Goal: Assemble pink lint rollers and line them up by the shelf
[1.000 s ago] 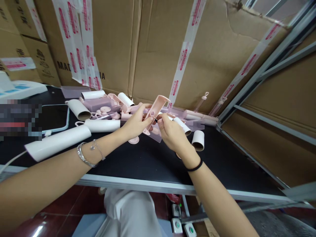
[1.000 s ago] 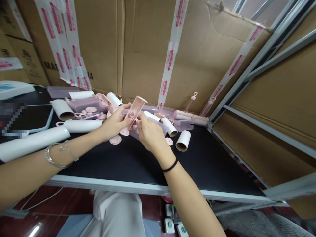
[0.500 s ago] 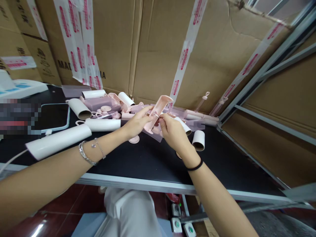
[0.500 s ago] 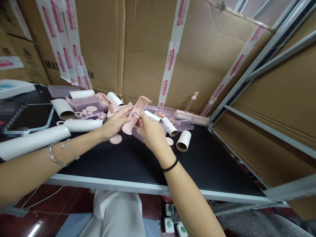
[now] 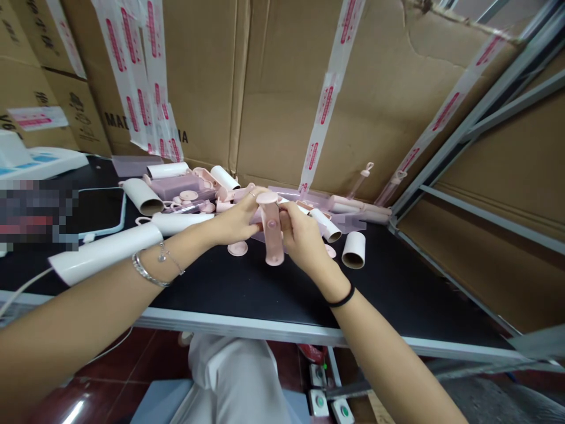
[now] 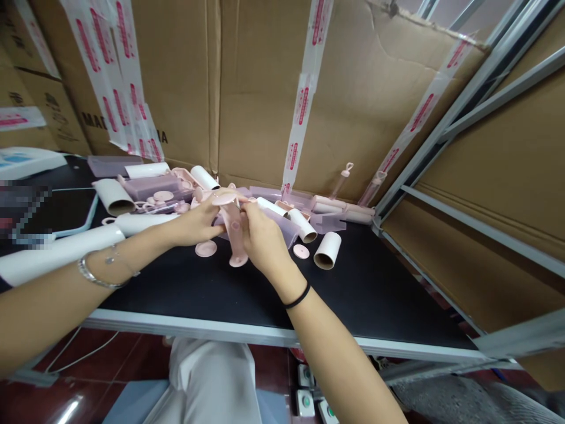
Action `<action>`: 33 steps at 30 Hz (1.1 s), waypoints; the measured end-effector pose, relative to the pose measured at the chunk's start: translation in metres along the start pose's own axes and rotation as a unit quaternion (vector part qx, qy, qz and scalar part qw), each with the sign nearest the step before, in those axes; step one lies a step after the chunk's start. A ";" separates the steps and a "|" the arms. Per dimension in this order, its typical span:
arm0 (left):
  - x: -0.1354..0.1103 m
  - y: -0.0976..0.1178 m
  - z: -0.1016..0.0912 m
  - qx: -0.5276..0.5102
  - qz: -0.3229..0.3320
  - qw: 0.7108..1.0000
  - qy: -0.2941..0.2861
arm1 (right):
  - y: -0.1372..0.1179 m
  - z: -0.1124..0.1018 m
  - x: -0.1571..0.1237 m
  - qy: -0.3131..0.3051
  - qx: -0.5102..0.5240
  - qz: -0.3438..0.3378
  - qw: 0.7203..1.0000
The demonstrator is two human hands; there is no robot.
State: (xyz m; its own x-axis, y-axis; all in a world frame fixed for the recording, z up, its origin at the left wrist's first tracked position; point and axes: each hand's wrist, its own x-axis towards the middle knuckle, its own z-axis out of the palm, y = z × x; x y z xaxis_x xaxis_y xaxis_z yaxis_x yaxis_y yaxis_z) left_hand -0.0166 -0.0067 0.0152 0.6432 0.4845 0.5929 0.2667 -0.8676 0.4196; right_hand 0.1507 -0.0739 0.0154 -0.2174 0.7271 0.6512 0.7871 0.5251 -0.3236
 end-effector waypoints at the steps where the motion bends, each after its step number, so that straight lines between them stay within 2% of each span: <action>1: 0.000 0.000 0.002 -0.004 0.002 1.000 -0.014 | -0.001 0.001 0.000 0.000 0.005 -0.001 1.000; 4: 0.001 -0.001 0.010 -0.024 -0.021 0.999 -0.016 | -0.003 0.003 -0.001 0.005 0.004 0.002 1.000; 6: 0.002 -0.001 0.013 -0.046 -0.027 0.999 0.008 | -0.003 0.002 -0.001 0.016 0.000 0.005 1.000; 9: 0.003 -0.005 0.012 -0.081 0.003 0.994 0.072 | -0.002 -0.001 -0.002 0.033 -0.001 -0.004 0.999; 12: 0.003 -0.011 0.003 -0.042 0.000 0.988 0.146 | -0.002 -0.004 -0.003 0.016 -0.015 -0.017 1.000; 14: 0.002 -0.016 -0.004 0.008 -0.010 0.986 0.166 | -0.004 -0.006 -0.004 -0.008 -0.027 -0.023 0.999; 17: 0.002 -0.021 -0.008 0.068 0.004 0.983 0.171 | -0.007 -0.007 -0.003 -0.050 -0.054 -0.015 0.997; 23: 0.001 -0.023 -0.001 0.142 0.037 0.979 0.139 | -0.014 -0.008 0.000 -0.129 -0.184 0.022 0.974; 33: 0.002 -0.026 -0.002 0.108 0.012 0.982 0.155 | -0.013 -0.007 -0.001 -0.151 -0.227 0.023 0.962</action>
State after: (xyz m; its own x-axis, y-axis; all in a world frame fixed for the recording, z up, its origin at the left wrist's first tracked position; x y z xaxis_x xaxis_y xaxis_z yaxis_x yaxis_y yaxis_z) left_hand -0.0234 0.0174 0.0067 0.4101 0.4462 0.7954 0.4217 -0.8661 0.2685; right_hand 0.1446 -0.0848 0.0241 -0.2802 0.8760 0.3925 0.9560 0.2918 0.0312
